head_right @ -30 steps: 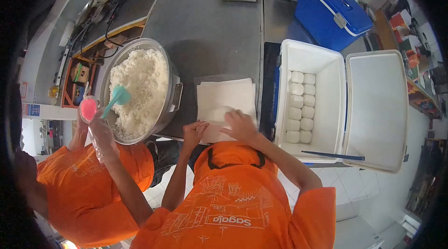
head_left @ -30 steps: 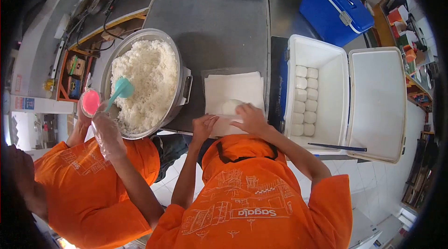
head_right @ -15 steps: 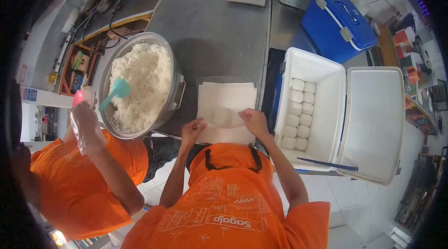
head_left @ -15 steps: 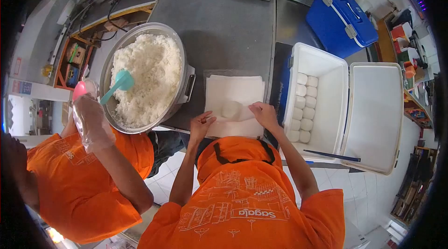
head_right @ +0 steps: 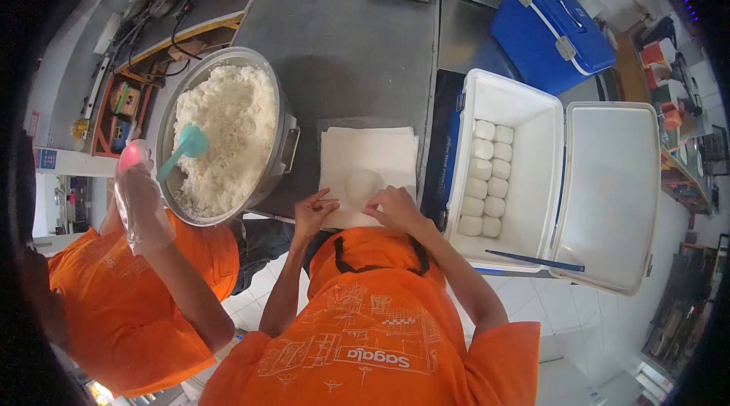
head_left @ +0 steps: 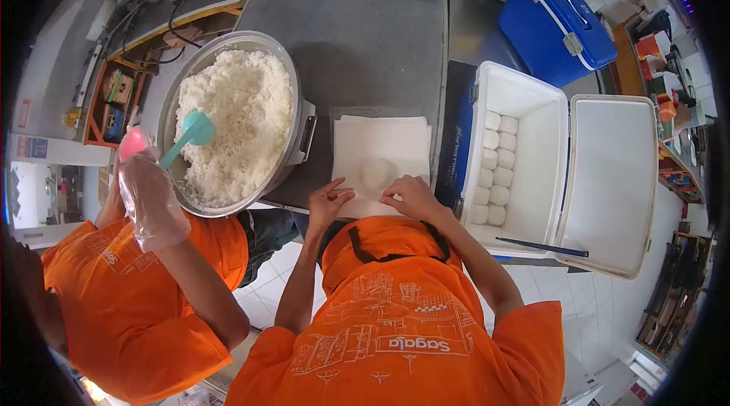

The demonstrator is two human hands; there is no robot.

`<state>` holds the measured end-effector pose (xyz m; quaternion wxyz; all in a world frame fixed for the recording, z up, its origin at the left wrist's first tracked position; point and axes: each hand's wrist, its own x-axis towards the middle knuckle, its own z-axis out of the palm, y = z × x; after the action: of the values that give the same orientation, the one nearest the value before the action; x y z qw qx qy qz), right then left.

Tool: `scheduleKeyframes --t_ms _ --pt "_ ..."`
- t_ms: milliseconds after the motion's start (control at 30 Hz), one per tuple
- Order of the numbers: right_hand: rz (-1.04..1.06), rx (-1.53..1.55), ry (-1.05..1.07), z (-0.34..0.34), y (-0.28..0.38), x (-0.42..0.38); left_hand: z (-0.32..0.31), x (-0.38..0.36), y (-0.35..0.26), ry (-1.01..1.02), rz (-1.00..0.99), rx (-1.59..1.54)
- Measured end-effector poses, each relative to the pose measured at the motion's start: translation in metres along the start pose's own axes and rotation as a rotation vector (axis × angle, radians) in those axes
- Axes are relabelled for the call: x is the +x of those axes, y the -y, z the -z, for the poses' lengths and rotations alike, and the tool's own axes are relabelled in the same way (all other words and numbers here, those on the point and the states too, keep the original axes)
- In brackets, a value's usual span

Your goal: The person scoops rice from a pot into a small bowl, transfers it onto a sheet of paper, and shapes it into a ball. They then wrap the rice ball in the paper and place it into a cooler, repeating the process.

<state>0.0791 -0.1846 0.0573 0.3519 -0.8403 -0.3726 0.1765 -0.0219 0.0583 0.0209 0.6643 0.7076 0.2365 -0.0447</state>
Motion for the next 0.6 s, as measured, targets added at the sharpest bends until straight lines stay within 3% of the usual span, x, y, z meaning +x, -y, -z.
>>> scheduleKeyframes --t_ms 233,400,467,600 --pt "0.037 0.142 0.023 -0.018 -0.008 0.002 0.002 -0.004 -0.007 0.016 0.047 -0.038" --pt "0.049 0.042 0.014 -0.013 -0.007 0.004 -0.002 -0.012 -0.030 0.042 0.074 -0.016" --pt "0.073 0.024 -0.003 -0.013 -0.003 0.001 -0.007 -0.017 -0.039 0.169 -0.455 0.560" --pt "0.093 0.054 -0.015 -0.009 -0.002 0.002 -0.012 -0.020 -0.049 0.253 -0.506 0.689"
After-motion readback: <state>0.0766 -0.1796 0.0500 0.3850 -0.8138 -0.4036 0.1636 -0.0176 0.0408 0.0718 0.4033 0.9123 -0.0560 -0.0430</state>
